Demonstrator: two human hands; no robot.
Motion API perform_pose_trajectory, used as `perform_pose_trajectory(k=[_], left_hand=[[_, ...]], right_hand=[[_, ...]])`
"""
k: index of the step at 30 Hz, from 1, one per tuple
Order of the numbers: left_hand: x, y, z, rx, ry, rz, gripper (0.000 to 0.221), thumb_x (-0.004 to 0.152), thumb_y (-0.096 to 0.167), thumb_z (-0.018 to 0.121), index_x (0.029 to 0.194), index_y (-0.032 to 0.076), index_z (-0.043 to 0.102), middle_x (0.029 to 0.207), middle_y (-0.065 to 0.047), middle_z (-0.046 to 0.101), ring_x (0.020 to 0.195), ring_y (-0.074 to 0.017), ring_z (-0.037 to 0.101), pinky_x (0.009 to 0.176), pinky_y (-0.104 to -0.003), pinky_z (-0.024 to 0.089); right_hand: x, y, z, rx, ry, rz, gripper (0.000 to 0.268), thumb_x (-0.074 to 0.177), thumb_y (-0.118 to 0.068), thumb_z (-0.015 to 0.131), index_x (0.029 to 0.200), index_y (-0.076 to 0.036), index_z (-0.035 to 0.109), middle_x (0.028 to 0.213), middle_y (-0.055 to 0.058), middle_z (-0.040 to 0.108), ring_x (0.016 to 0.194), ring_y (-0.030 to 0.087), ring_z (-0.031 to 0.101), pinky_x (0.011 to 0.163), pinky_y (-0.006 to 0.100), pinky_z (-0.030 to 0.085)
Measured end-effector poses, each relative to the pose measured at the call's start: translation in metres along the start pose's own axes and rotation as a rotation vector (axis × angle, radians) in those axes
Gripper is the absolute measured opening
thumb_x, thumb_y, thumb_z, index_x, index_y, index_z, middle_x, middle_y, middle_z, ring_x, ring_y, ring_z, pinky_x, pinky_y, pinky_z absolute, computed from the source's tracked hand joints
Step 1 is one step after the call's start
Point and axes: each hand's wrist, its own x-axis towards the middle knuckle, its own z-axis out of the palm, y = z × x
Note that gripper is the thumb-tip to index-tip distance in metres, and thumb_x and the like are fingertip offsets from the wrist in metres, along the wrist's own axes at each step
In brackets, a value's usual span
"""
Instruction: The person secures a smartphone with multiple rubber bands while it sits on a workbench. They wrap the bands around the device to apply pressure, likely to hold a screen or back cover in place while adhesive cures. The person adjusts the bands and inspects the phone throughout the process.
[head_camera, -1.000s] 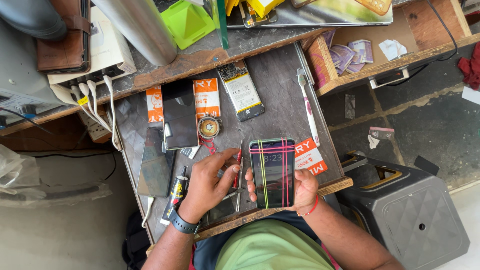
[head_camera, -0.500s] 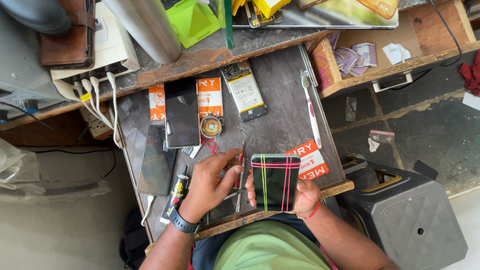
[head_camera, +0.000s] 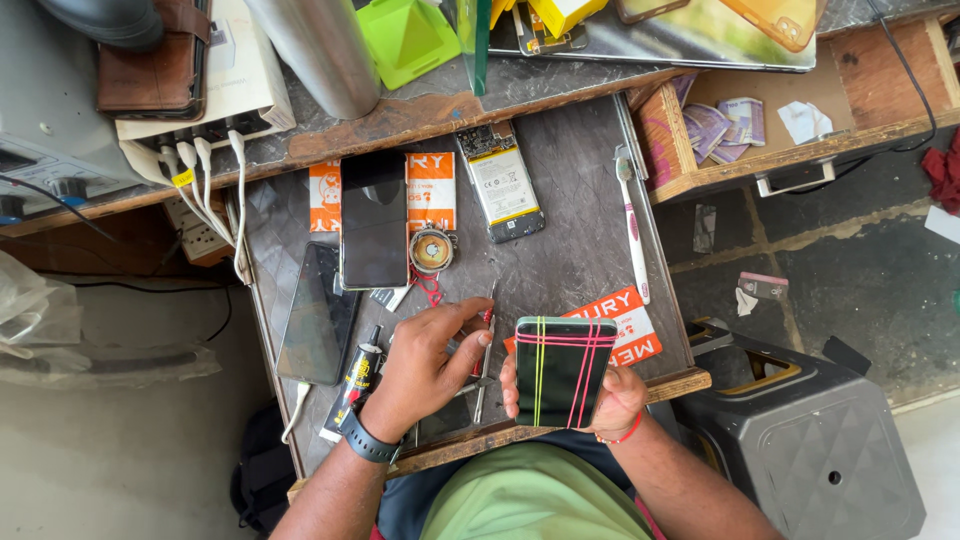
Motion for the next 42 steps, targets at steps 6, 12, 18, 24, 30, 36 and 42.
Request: perform_pose_trajectory(k=[6, 12, 18, 24, 30, 36, 42], left_hand=[[0.0, 0.001, 0.0, 0.006, -0.001, -0.002, 0.03, 0.091, 0.012, 0.07, 0.119, 0.001, 0.068, 0.09, -0.012, 0.075, 0.084, -0.0283, 0.075, 0.073, -0.038, 0.057], [-0.001, -0.001, 0.002, 0.001, 0.009, -0.007, 0.028, 0.092, 0.012, 0.07, 0.118, 0.002, 0.069, 0.094, -0.013, 0.076, 0.083, -0.0285, 0.075, 0.072, -0.037, 0.057], [-0.013, 0.005, 0.011, -0.282, -0.091, -0.376, 0.026, 0.1, 0.021, 0.061, 0.11, 0.0, 0.073, 0.089, -0.009, 0.077, 0.073, -0.0195, 0.071, 0.069, -0.034, 0.057], [-0.044, 0.019, 0.046, -1.025, 0.078, -0.537, 0.038, 0.105, 0.026, 0.047, 0.129, 0.0, 0.061, 0.118, -0.004, 0.07, 0.1, -0.0148, 0.067, 0.086, -0.035, 0.06], [-0.066, 0.034, 0.077, -1.507, 0.374, -0.656, 0.031, 0.106, 0.019, 0.045, 0.135, 0.01, 0.053, 0.101, -0.002, 0.064, 0.09, -0.0177, 0.066, 0.084, -0.037, 0.058], [-0.065, 0.04, 0.065, -1.337, 0.464, -0.582, 0.025, 0.107, 0.016, 0.045, 0.122, 0.002, 0.06, 0.1, -0.002, 0.066, 0.086, -0.0091, 0.063, 0.078, -0.03, 0.054], [-0.051, 0.032, 0.046, -0.881, 0.365, -0.478, 0.021, 0.108, 0.01, 0.052, 0.115, -0.001, 0.069, 0.088, 0.002, 0.062, 0.078, -0.0037, 0.051, 0.069, -0.023, 0.044]], right_hand=[[0.001, 0.0, 0.001, -0.004, 0.011, -0.01, 0.094, 0.09, -0.051, 0.072, 0.155, 0.007, 0.038, 0.138, 0.031, 0.055, 0.122, 0.038, 0.061, 0.106, 0.052, 0.05], [-0.002, 0.007, -0.003, -0.114, 0.051, -0.12, 0.106, 0.094, -0.078, 0.049, 0.158, 0.006, 0.034, 0.146, 0.028, 0.053, 0.129, 0.039, 0.059, 0.11, 0.057, 0.05], [0.002, 0.012, -0.006, -0.11, 0.186, -0.185, 0.107, 0.095, -0.083, 0.031, 0.156, 0.005, 0.033, 0.153, 0.02, 0.049, 0.143, 0.039, 0.051, 0.124, 0.054, 0.04], [0.012, 0.014, 0.013, -0.093, 0.399, -0.382, 0.089, 0.093, -0.073, 0.033, 0.162, -0.018, 0.022, 0.167, 0.007, 0.027, 0.153, 0.037, 0.031, 0.121, 0.058, 0.029], [0.014, 0.021, 0.026, -0.309, 0.366, -0.484, 0.102, 0.089, -0.081, 0.038, 0.166, -0.02, 0.014, 0.169, 0.013, 0.023, 0.155, 0.044, 0.024, 0.125, 0.063, 0.025], [-0.023, 0.028, 0.025, -0.524, 0.111, -0.324, 0.128, 0.074, -0.098, 0.038, 0.166, -0.014, 0.008, 0.174, 0.017, -0.001, 0.161, 0.04, 0.004, 0.131, 0.061, 0.008], [-0.047, 0.022, 0.034, -0.132, 0.022, -0.125, 0.122, 0.071, -0.089, 0.05, 0.156, -0.013, 0.005, 0.174, 0.022, 0.005, 0.162, 0.043, 0.011, 0.131, 0.064, 0.018]])
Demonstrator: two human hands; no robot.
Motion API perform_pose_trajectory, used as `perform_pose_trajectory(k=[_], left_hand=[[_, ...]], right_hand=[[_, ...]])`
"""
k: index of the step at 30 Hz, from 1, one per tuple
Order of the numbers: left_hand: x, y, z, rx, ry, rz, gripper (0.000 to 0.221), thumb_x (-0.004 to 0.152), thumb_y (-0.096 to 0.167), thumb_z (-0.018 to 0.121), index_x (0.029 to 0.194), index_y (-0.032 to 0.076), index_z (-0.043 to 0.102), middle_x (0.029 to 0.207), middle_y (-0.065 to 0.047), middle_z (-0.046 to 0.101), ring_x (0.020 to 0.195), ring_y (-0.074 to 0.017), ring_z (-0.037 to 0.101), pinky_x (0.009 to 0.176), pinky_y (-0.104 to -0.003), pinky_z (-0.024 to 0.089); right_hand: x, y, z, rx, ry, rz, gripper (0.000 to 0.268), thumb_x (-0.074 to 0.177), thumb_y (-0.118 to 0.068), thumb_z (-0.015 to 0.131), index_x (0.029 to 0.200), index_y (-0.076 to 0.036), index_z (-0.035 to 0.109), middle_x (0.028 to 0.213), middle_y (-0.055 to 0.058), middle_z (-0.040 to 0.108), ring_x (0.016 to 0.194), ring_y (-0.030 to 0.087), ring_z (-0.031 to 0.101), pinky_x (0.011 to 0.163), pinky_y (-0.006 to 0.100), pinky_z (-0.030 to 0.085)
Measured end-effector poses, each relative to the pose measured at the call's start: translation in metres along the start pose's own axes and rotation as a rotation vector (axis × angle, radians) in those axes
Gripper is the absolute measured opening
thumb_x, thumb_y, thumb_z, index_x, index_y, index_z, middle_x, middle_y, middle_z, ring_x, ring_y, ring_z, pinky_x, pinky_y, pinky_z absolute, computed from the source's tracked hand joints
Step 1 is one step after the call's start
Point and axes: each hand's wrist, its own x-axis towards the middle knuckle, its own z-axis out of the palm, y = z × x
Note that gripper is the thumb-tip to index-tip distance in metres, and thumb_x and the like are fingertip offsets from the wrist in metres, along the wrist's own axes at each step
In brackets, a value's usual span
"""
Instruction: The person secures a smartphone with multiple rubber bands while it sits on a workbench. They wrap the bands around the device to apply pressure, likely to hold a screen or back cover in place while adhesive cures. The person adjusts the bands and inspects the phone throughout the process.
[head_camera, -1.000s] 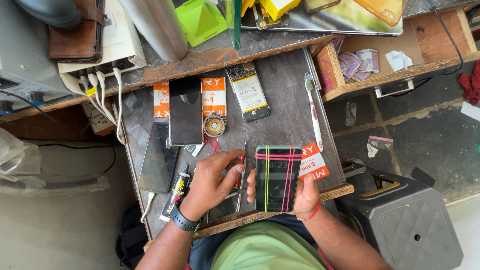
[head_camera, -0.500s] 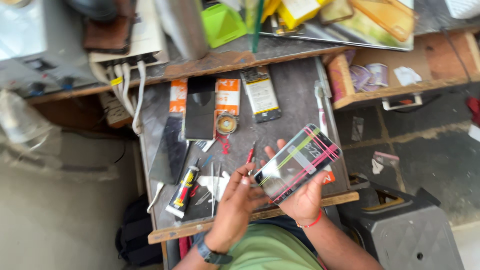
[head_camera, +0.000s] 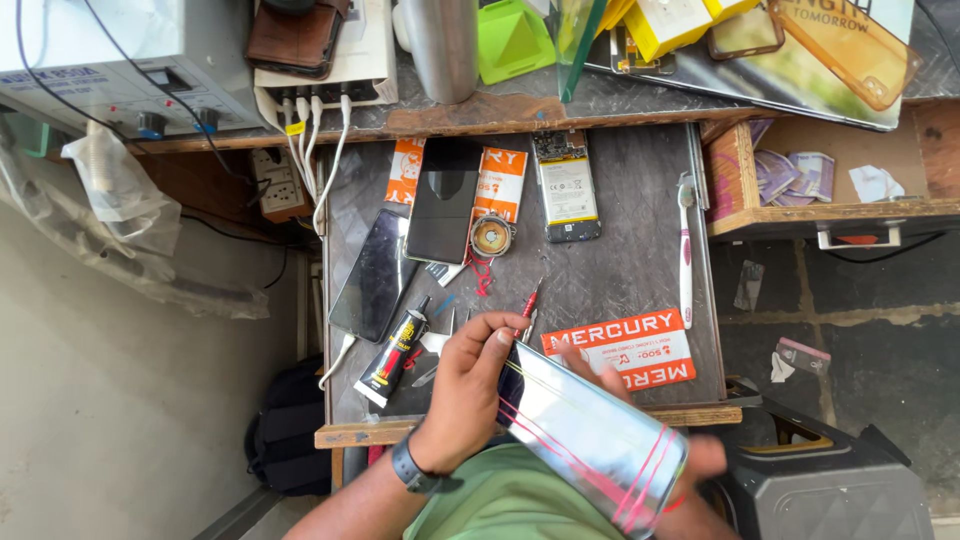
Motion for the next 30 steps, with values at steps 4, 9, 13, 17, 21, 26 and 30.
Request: perform_pose_trajectory(k=[4, 9, 13, 17, 21, 26, 30], left_hand=[[0.013, 0.034, 0.001, 0.457, -0.203, 0.079, 0.021, 0.103, 0.011, 0.055, 0.116, 0.001, 0.068, 0.082, -0.003, 0.066, 0.075, -0.0077, 0.058, 0.067, -0.028, 0.049], [0.026, 0.061, 0.006, 0.93, -0.316, 0.09, 0.025, 0.098, 0.021, 0.062, 0.119, 0.008, 0.07, 0.076, -0.018, 0.071, 0.068, -0.0265, 0.07, 0.061, -0.039, 0.05], [0.067, 0.055, -0.025, 1.356, 0.045, 0.49, 0.019, 0.094, 0.023, 0.068, 0.103, 0.007, 0.072, 0.087, -0.015, 0.071, 0.075, -0.0354, 0.07, 0.063, -0.047, 0.053], [0.074, 0.023, -0.038, 1.531, 0.025, 0.345, 0.02, 0.088, 0.025, 0.071, 0.09, 0.006, 0.069, 0.085, -0.015, 0.069, 0.073, -0.0382, 0.068, 0.062, -0.049, 0.054], [0.079, 0.011, -0.043, 1.529, 0.051, 0.394, 0.014, 0.091, 0.021, 0.068, 0.091, 0.007, 0.068, 0.086, -0.014, 0.07, 0.073, -0.0376, 0.069, 0.062, -0.048, 0.054], [0.057, 0.026, -0.031, 1.231, -0.045, 0.363, 0.013, 0.087, 0.019, 0.074, 0.089, 0.006, 0.072, 0.083, -0.013, 0.072, 0.069, -0.0332, 0.069, 0.061, -0.044, 0.052], [0.027, 0.028, -0.014, 0.857, -0.15, 0.201, 0.01, 0.081, 0.007, 0.077, 0.089, 0.002, 0.073, 0.076, -0.01, 0.069, 0.061, -0.0206, 0.065, 0.055, -0.034, 0.05]], right_hand=[[0.021, -0.025, 0.001, 0.272, -0.059, 0.498, 0.116, 0.086, -0.081, 0.057, 0.169, -0.012, 0.016, 0.158, 0.032, 0.036, 0.137, 0.049, 0.049, 0.113, 0.062, 0.043], [0.025, -0.029, -0.012, 0.166, -0.126, 0.67, 0.103, 0.086, -0.063, 0.071, 0.156, -0.001, 0.029, 0.151, 0.027, 0.045, 0.124, 0.038, 0.061, 0.104, 0.056, 0.054], [0.016, -0.03, -0.024, 0.097, -0.094, 0.557, 0.098, 0.091, -0.056, 0.074, 0.153, 0.009, 0.034, 0.148, 0.029, 0.047, 0.119, 0.038, 0.064, 0.098, 0.051, 0.057], [0.016, -0.029, -0.033, 0.108, -0.064, 0.484, 0.097, 0.09, -0.056, 0.073, 0.151, 0.009, 0.035, 0.148, 0.027, 0.048, 0.116, 0.036, 0.065, 0.095, 0.048, 0.058], [0.014, -0.028, -0.039, 0.124, -0.16, 0.485, 0.103, 0.096, -0.058, 0.074, 0.158, 0.014, 0.038, 0.141, 0.033, 0.054, 0.121, 0.036, 0.066, 0.102, 0.047, 0.058], [0.022, -0.026, -0.026, -0.029, -0.071, 0.374, 0.103, 0.086, -0.06, 0.075, 0.152, 0.007, 0.033, 0.154, 0.022, 0.047, 0.112, 0.033, 0.067, 0.09, 0.045, 0.059], [0.021, -0.024, -0.031, -0.061, -0.065, 0.386, 0.101, 0.086, -0.057, 0.08, 0.152, 0.005, 0.035, 0.133, 0.033, 0.06, 0.113, 0.036, 0.069, 0.098, 0.046, 0.058]])
